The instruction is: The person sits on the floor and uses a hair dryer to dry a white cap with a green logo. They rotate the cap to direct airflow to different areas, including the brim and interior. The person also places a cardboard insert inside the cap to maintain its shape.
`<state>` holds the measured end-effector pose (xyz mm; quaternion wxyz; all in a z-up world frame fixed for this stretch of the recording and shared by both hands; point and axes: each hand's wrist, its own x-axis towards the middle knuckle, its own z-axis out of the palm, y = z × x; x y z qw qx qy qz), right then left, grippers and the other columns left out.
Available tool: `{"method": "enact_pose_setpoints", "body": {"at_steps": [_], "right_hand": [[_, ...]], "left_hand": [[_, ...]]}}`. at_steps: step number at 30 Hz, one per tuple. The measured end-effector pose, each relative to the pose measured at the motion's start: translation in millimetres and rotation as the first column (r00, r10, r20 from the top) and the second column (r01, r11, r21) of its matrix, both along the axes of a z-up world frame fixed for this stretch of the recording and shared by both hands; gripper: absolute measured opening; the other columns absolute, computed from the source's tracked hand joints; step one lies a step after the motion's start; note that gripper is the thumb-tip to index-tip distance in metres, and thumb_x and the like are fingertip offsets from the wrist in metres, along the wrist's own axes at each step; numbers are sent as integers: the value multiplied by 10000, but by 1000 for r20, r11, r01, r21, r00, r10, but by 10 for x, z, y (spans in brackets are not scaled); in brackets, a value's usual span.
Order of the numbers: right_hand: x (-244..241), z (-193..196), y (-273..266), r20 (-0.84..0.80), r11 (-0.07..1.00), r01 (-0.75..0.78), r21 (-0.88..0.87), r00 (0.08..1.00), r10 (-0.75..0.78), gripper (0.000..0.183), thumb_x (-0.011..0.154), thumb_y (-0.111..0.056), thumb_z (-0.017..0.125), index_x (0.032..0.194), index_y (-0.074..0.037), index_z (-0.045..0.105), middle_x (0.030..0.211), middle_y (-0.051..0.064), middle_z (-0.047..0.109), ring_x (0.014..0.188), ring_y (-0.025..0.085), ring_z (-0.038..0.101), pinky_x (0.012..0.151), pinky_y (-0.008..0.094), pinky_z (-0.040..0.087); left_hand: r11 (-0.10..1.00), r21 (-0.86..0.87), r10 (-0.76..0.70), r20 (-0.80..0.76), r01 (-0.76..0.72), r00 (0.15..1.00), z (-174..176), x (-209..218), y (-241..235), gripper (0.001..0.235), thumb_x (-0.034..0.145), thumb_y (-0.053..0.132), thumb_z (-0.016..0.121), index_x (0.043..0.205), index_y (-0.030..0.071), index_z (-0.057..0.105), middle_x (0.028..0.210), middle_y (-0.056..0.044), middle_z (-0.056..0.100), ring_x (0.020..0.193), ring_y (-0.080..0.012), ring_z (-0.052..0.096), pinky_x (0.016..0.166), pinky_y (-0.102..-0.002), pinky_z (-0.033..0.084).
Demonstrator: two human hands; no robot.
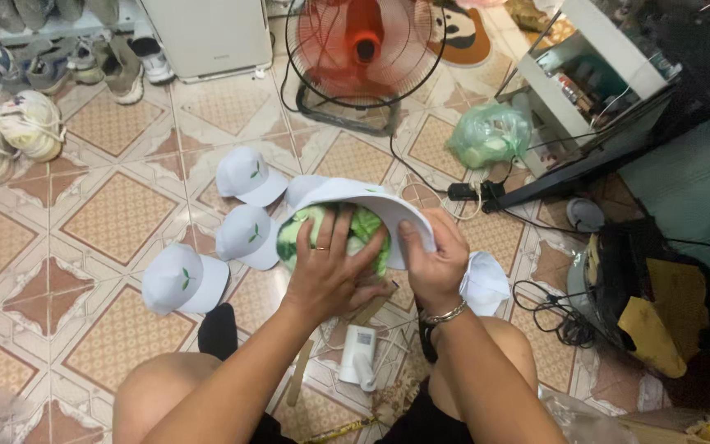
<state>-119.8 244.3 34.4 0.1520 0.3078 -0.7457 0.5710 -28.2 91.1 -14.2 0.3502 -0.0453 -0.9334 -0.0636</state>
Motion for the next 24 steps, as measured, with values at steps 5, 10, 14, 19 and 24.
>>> {"method": "enact_pose_setpoints", "body": {"at_steps": [5, 10, 14, 19, 24], "right_hand": [[-153, -15, 160, -44, 996, -46, 74, 998, 49, 109, 943, -33, 744, 1010, 40, 699, 930, 103, 684, 827, 196, 657, 759, 290, 520], [-170, -31, 170, -50, 989, 27, 148, 999, -20, 128, 940, -61, 754, 1011, 31, 701, 900, 124, 684, 779, 225, 669, 720, 294, 517], [-290, -48, 197, -38, 954, 161, 254, 987, -156, 141, 949, -114, 753, 999, 15, 723, 825, 142, 657, 709, 254, 645, 659, 344, 485], [-539, -84, 351, -26, 932, 225, 284, 974, -227, 204, 951, -184, 740, 1034, 0, 718, 868, 136, 681, 734, 267, 669, 676, 374, 513], [-705, -125, 538, -149, 815, 443, 374, 896, -419, 157, 956, -168, 734, 1025, -29, 759, 904, 146, 698, 793, 313, 679, 697, 423, 511]], "left_hand": [[976, -218, 27, 65, -12, 998, -140, -133, -5, 514, 949, 491, 654, 1402, 253, 605, 1166, -186, 629, 810, -251, 579, 632, -380, 410], [984, -140, -109, -3, 107, 994, -157, -219, -11, 243, 935, 382, 657, 1011, 152, 680, 815, -49, 599, 605, -199, 566, 554, -369, 394], [949, -122, -295, -27, 290, 955, 23, -165, 7, 302, 957, 333, 701, 739, 149, 602, 643, 0, 516, 510, -171, 527, 493, -352, 368], [921, -71, -389, -249, 383, 887, 378, 179, 48, 237, 977, 278, 712, 799, 161, 606, 742, 17, 585, 593, -129, 568, 537, -315, 350], [929, 192, -347, 149, 317, 926, 449, 375, -140, 185, 879, 302, 663, 808, 131, 668, 682, -49, 658, 566, -234, 628, 570, -414, 456]]}}
